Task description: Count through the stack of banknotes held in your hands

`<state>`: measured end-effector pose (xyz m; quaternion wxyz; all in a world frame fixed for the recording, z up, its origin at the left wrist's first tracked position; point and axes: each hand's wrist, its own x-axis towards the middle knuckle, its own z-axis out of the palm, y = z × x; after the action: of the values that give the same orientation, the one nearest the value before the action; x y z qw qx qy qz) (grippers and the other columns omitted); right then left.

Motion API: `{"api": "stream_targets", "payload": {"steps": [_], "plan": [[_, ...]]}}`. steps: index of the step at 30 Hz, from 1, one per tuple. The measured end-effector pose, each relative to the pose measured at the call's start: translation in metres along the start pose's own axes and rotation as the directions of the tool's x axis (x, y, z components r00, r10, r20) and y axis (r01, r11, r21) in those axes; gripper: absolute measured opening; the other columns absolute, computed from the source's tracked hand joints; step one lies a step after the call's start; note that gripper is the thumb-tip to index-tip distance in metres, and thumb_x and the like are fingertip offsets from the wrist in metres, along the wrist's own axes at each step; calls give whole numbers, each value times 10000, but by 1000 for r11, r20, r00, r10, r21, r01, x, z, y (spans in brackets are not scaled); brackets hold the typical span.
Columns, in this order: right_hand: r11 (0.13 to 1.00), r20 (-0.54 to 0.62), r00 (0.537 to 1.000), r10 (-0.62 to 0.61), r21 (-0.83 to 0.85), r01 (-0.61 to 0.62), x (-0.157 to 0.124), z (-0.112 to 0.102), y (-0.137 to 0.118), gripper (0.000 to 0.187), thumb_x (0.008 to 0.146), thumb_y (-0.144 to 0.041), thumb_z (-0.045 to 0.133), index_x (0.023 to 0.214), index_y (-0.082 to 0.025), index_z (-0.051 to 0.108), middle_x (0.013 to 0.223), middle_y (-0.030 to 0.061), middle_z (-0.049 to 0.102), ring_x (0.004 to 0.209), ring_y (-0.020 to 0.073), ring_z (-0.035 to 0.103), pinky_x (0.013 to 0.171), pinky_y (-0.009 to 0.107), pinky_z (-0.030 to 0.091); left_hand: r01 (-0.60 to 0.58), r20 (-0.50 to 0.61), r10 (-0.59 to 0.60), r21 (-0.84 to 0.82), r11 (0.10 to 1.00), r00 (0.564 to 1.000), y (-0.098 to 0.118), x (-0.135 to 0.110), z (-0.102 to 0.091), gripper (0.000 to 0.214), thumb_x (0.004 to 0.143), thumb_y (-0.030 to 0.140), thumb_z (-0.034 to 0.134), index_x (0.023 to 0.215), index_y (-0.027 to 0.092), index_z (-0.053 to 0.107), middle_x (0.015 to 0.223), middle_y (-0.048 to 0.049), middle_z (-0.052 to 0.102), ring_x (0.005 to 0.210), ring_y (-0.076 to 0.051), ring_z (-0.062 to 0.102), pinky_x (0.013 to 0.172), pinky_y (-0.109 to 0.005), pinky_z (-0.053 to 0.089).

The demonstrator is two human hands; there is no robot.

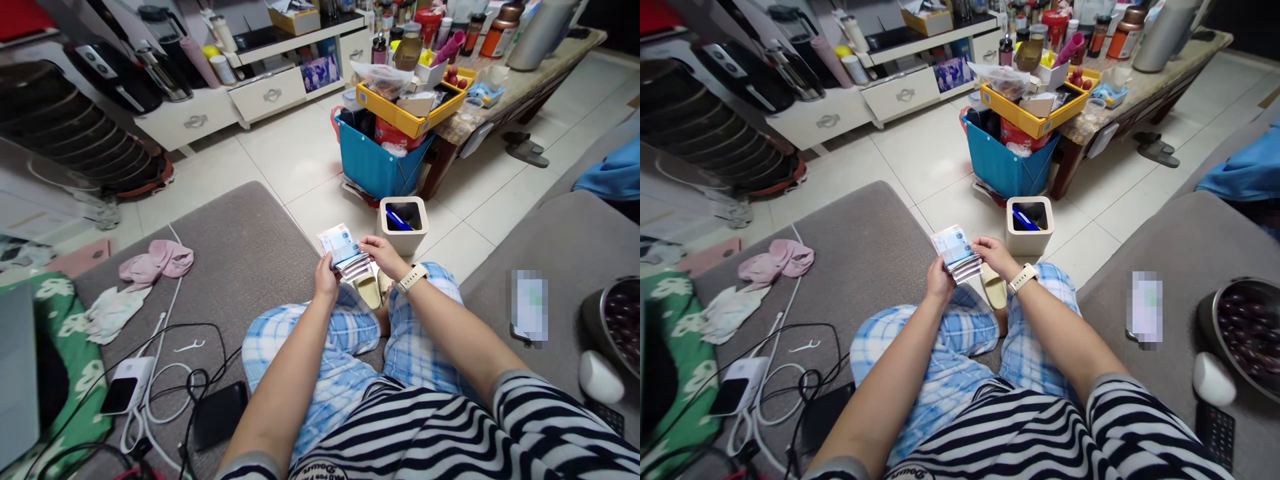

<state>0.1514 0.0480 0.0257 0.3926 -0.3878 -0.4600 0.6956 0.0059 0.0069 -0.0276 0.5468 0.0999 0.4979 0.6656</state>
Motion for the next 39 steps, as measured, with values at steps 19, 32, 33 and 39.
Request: {"api": "stream_targets", "payload": {"steps": [19,32,33,39], "plan": [[999,-21,1000,-4,45,5,2,11,4,455,592,-586,785,630,-190,565,535,-44,457,485,83,337,485,257,244,22,92,-22,3,1000,995,11,-9,-3,363,628,383,749,898,147,694,869,-85,720,816,-256,698,709,-363,542],[999,-26,1000,-9,44,10,1,11,2,473,566,-604,789,631,-181,586,534,-45,467,491,86,354,499,261,263,76,88,-78,20,997,993,13,-12,-2,418,606,427,776,891,133,694,895,-110,728,817,-275,703,718,-388,550],[999,-24,1000,-8,44,9,1,11,2,470,569,-601,788,634,-182,585,535,-44,470,494,88,356,501,261,266,82,88,-84,25,996,993,13,-12,-2,422,606,429,777,894,131,696,900,-115,729,809,-278,703,714,-393,552],[1000,-34,999,-8,24,9,1,10,4,455,575,-582,790,641,-172,604,544,-43,483,500,86,368,517,260,274,76,75,-78,24,997,994,12,-11,-1,409,604,406,768,904,135,705,887,-101,733,792,-266,702,713,-389,552]]}}
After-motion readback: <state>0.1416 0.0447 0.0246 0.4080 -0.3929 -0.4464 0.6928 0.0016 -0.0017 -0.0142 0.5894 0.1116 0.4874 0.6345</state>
